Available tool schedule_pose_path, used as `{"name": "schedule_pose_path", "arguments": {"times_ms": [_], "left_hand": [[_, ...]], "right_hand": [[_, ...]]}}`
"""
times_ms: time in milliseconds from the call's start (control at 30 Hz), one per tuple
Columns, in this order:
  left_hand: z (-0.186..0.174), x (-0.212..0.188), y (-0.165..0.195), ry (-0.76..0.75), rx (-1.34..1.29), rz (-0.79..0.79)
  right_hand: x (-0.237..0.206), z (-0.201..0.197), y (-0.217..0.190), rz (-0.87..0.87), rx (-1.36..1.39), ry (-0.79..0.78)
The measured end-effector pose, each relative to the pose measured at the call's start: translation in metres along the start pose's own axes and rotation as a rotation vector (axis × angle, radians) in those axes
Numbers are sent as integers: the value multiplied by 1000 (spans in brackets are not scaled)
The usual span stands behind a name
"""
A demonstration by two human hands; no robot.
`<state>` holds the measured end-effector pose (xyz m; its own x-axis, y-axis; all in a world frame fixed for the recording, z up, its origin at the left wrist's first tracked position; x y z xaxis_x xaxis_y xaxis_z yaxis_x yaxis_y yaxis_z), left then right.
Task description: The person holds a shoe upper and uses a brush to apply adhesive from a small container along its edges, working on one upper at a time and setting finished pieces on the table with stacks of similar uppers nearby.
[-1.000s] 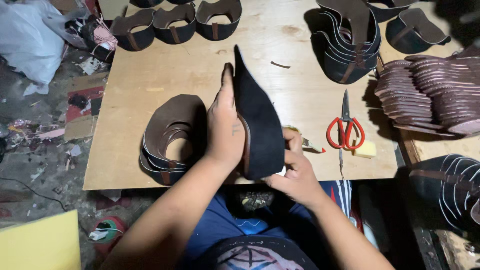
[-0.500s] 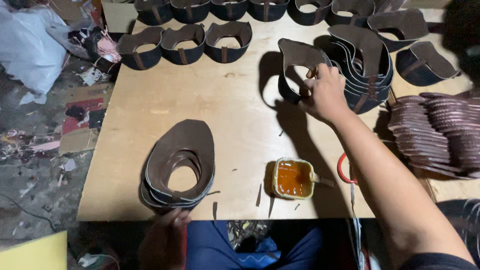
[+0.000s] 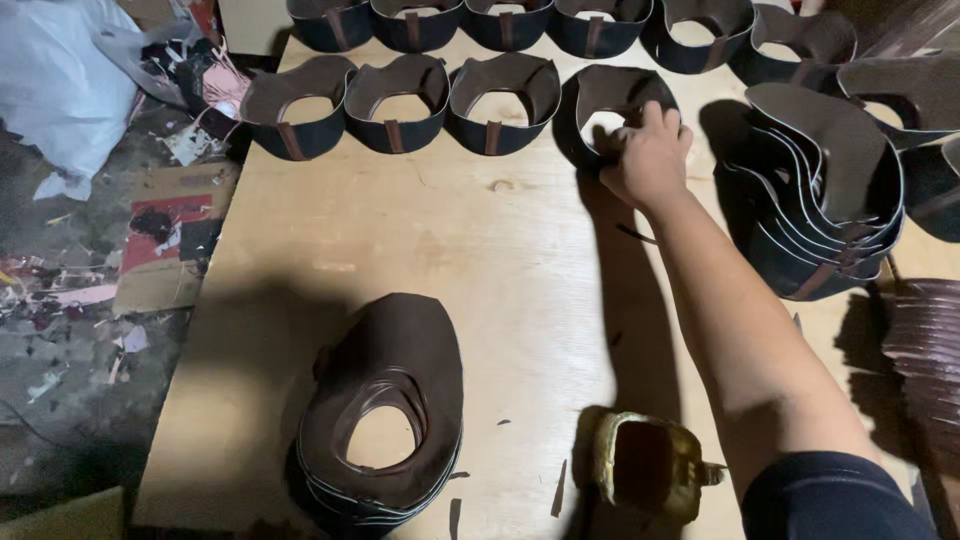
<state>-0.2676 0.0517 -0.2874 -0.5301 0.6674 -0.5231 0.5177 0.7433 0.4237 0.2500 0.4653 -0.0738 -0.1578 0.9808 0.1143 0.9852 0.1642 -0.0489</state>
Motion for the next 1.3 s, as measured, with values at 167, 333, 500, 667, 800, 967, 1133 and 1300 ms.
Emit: {"name": "schedule_pose_path", "arguments": {"times_ms": [167,333,500,667,800,967,1133,1300], "left_hand": [[3,-9,7,13,33,-6],[0,-22,26,98,71,75],[-26,-60,98,449,156,714],[-14,-149,196,298,248,1401],[18,-178,273,-54,419,1195],[44,-184,311,-366,618,1137],[24,-186,309,-161,441,1188],[7,-159,276,-136,342,713]], "right_hand": [[10,10,5,48,72,-47],[10,12,6,52,70,0],[8,10,6,38,42,52],[3,2,4,58,23,105],[1,-3,1,84,46,89],[-3,-8,-2,131,91,44],[-22,-25,-7,86,146,110],[-76,-60,-32,-111,332,179]]}}
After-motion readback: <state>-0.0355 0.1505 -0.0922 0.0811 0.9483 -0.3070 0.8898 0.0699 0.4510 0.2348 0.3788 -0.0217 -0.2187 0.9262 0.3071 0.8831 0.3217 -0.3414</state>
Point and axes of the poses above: each hand's wrist, its own x-axis towards the middle knuckle, its own z-axis out of the palm, y = z × x, the point moved 7 cm from there along x, towards the middle knuckle, and after that the axes turned 13 degrees about -y, right-handed, at the moved point
